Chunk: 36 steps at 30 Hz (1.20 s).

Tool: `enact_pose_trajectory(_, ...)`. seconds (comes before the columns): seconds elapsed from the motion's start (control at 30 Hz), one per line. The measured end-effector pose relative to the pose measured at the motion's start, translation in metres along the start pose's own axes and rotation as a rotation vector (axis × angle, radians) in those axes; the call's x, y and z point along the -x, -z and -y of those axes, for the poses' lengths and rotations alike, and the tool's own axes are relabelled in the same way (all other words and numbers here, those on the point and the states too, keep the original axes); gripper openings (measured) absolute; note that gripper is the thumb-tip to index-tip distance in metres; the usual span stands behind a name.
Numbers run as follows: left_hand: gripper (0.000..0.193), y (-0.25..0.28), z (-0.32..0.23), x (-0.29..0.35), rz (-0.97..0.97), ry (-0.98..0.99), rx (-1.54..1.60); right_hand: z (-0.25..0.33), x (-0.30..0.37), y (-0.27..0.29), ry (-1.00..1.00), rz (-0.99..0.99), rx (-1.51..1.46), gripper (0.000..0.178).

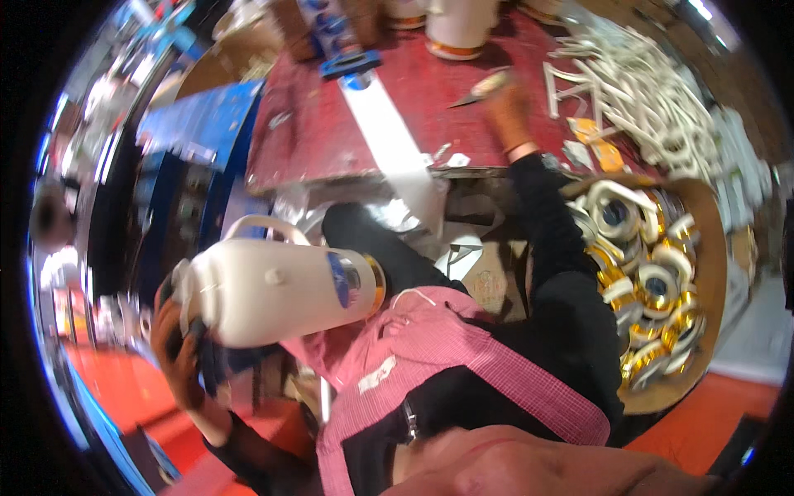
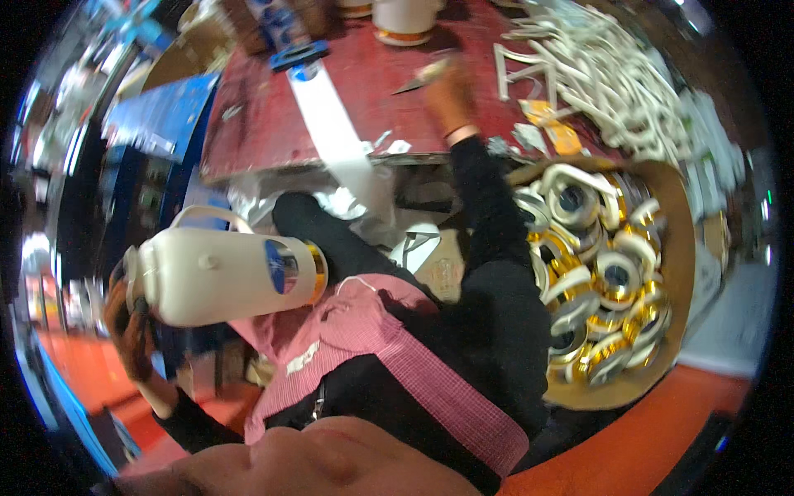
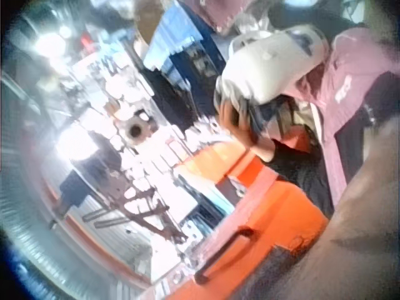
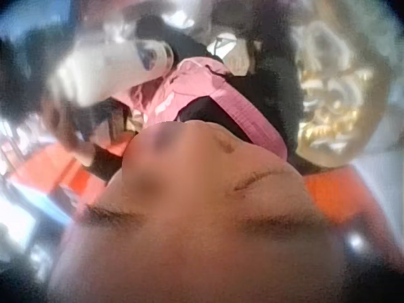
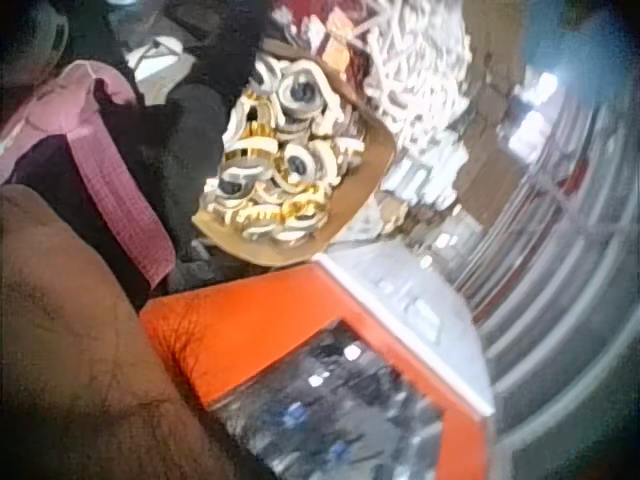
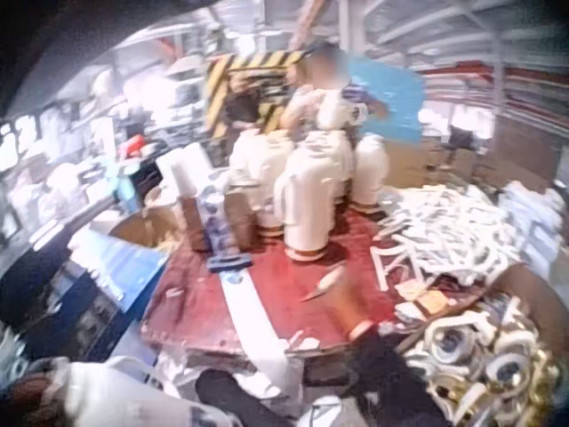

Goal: The person assembles white electric kettles by attaching handles, applying stickers, and securing lids. They repeatedly pick up kettle bodies, attach components, and place finished units on a nearby table.

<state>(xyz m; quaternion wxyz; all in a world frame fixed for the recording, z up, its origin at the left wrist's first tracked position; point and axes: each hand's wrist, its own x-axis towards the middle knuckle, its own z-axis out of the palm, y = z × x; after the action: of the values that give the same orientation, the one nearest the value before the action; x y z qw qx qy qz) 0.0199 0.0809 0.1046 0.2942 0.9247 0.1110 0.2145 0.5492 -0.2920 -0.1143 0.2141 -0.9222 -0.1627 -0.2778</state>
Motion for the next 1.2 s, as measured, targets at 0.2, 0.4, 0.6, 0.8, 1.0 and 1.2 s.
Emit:
enact_pose_trajectory(0.2,0.035,-0.046,-0.054,-0.045,0.332,-0.200,-0.424,-0.155,-0.087,0.009,0.027,0.197,0.594,0.029)
enact_pose_trajectory(0.4,0.038,-0.038,-0.066,-0.052,0.492,-0.244,-0.262,-0.104,-0.097,0.071,0.279,-0.196,-0.280,0.044)
enact_pose_trajectory(0.6,0.041,-0.135,-0.091,-0.007,0.394,-0.249,-0.281,0.113,0.029,0.072,0.472,-0.094,-0.680,0.041)
enact_pose_trajectory(0.8,0.034,-0.157,-0.077,0.030,-0.015,-0.297,-0.356,0.276,0.157,0.083,-0.498,0.858,-1.822,0.033)
enact_pose_trajectory(1.0,0.031,-0.147,-0.075,0.053,-0.093,-0.204,-0.323,0.294,0.173,0.093,-0.535,0.939,-1.937,0.028)
enact_pose_trajectory(1.2,0.029,-0.148,-0.063,0.068,-0.136,-0.222,-0.227,0.302,0.195,0.093,-0.292,1.044,-1.738,0.030)
